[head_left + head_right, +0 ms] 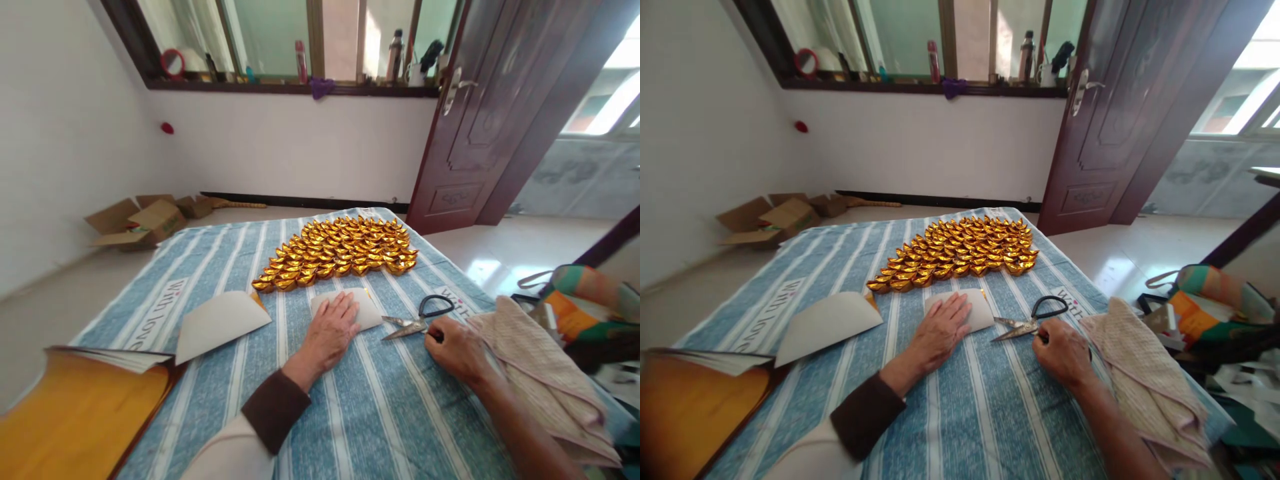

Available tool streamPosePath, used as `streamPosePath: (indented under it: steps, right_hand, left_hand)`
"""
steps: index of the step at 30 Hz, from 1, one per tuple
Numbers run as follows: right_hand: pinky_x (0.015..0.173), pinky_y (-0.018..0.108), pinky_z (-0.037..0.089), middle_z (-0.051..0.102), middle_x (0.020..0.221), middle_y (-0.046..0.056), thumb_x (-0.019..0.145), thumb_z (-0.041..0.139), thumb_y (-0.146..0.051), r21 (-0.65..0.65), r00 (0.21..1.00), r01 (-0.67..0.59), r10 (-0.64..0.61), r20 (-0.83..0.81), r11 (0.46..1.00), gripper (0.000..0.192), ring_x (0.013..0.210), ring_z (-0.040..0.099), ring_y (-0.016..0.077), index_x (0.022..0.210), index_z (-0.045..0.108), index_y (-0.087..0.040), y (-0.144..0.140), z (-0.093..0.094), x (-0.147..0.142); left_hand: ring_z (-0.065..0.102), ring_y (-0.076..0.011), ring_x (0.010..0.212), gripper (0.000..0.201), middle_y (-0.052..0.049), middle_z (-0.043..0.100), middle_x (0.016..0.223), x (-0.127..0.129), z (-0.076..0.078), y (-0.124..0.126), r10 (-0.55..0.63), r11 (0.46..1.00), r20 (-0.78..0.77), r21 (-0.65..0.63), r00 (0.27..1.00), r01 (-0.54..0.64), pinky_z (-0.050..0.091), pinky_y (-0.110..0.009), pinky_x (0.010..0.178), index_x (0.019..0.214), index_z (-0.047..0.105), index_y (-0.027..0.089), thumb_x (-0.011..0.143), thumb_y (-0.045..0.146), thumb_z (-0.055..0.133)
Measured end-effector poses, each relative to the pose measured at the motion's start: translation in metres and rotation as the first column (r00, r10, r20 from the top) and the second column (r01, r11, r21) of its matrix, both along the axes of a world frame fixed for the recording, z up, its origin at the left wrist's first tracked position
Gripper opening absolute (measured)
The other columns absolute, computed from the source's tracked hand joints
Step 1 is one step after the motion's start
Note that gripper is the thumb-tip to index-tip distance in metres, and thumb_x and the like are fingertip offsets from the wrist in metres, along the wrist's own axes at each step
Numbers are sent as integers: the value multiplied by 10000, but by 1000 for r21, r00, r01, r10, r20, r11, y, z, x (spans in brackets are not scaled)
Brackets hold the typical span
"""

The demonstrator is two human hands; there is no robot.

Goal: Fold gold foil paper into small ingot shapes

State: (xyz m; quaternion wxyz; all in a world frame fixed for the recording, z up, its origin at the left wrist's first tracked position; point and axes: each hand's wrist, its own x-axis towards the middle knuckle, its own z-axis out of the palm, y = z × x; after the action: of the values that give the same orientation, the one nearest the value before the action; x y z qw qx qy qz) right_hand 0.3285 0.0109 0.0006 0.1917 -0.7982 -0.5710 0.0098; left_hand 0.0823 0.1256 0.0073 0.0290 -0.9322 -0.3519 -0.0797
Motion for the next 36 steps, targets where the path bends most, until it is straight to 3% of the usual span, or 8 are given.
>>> streamPosePath:
  steps: [8, 19, 26, 36]
  right_hand:
    - [627, 267, 318, 611, 669, 9, 746, 521, -227, 41, 998, -56, 55, 27, 998, 128, 659, 545, 160, 625, 558, -208, 1, -4, 5]
    - [652, 279, 355, 597, 685, 18, 754, 508, -206, 109, 978, -199, 190, 91, 974, 121, 683, 544, 174, 634, 507, -222, 9, -7, 3]
    - [666, 277, 356, 574, 688, 28, 776, 511, -198, 120, 939, -322, 301, 168, 939, 118, 697, 531, 173, 662, 540, -202, 17, -6, 9]
    - [675, 275, 338, 562, 679, 30, 828, 526, -227, 155, 896, -403, 354, 268, 902, 190, 684, 497, 162, 643, 557, -196, 20, -9, 10]
  left_hand:
    - [304, -246, 1391, 418, -83, 377, 1498, -1, -12, 2, 1, 999, -20, -37, 1000, -2, 278, -466, 1101, 1370, 449, 193, 988, 343, 369]
    - [233, -243, 1419, 451, -93, 337, 1519, 0, -9, 7, -20, 983, -25, -185, 1000, 15, 224, -478, 1110, 1398, 421, 203, 997, 383, 319]
    - [227, -262, 1419, 486, -119, 285, 1538, 2, -2, 9, -15, 977, -82, -212, 997, -3, 225, -481, 1110, 1405, 411, 190, 987, 428, 339]
    - [259, -279, 1404, 493, -134, 292, 1533, 7, 7, 14, -38, 972, -117, -234, 992, 10, 225, -469, 1107, 1392, 420, 204, 954, 431, 418]
